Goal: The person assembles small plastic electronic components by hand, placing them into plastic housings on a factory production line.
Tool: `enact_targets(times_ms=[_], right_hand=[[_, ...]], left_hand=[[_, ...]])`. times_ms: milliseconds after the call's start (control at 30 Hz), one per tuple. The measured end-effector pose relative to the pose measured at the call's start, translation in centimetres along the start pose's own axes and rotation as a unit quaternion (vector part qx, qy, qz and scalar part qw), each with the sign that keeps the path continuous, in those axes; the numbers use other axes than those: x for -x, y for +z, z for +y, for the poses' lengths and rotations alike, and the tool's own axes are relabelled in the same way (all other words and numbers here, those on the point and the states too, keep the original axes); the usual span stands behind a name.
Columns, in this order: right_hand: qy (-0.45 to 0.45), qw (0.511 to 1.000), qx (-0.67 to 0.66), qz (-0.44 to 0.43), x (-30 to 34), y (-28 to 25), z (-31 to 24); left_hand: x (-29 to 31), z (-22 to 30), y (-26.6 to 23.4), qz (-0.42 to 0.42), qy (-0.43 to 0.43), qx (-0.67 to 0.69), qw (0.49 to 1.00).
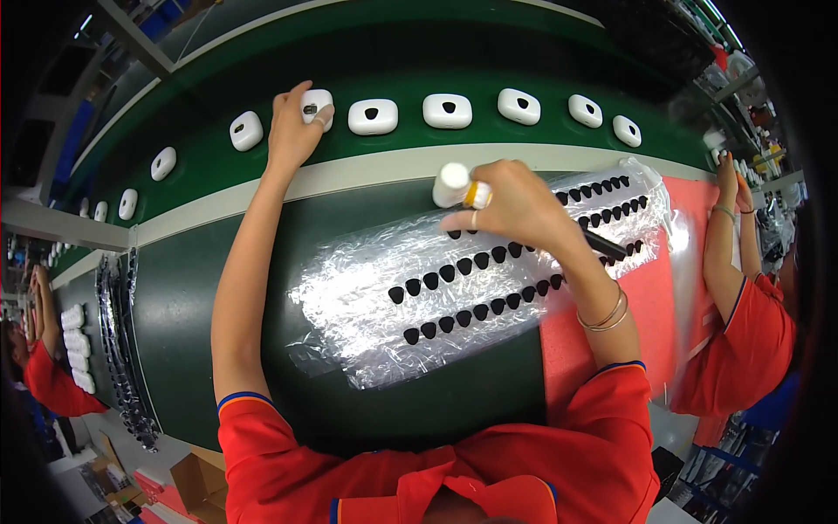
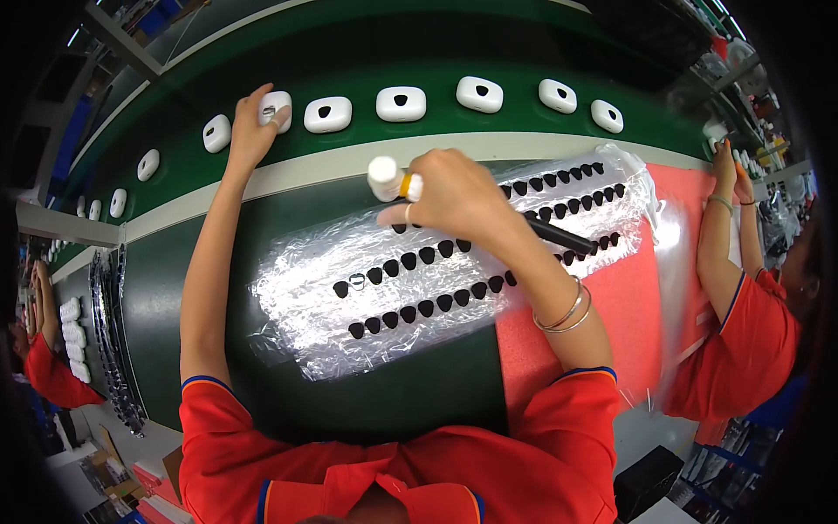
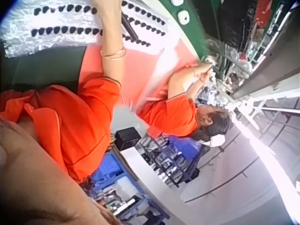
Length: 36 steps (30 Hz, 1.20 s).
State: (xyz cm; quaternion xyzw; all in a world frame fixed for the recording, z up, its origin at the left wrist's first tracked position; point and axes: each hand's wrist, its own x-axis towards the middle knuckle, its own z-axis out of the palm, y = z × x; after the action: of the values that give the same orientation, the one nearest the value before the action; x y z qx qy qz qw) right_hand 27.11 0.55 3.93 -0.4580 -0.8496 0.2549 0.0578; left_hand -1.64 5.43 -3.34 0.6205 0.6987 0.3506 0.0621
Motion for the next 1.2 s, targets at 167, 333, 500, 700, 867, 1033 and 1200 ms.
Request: enact_targets(times_ms=[167,333,500,700,867,1033,1200], right_hand=[[0.013,0.999,-0.007,-0.043,0.1,1.2,-0.5],[-0.121,0.988,-0.083,0.054,0.7,-0.8,0.6],[-0.005,0.960,-0.256,0.114,1.5,-3.0,-1.6],[-0.103,0.963,-0.197,0.155,0.9,-2.0,-0.1],[-0.106,0.974,-0.152,0.130,1.2,-2.0,-0.5],[-0.094,0.975,-0.158,0.125,1.2,-2.0,-0.5],[-0.097,0.972,-0.158,0.145,1.3,-1.7,-1.4]], left_hand=[[1.5,5.0,-1.8,-0.006,-0.166,0.295,0.941],[3.8,8.3,-1.7,-0.198,-0.199,0.577,0.766],[6.9,11.1,-0.7,-0.299,-0.103,0.605,0.730],[9.4,13.5,-0.2,-0.270,-0.021,0.504,0.820],[9.0,13.9,-1.2,-0.323,-0.051,0.486,0.811],[8.7,13.8,-1.5,-0.365,-0.063,0.479,0.796],[8.4,13.2,-1.3,-0.341,-0.060,0.522,0.779]])
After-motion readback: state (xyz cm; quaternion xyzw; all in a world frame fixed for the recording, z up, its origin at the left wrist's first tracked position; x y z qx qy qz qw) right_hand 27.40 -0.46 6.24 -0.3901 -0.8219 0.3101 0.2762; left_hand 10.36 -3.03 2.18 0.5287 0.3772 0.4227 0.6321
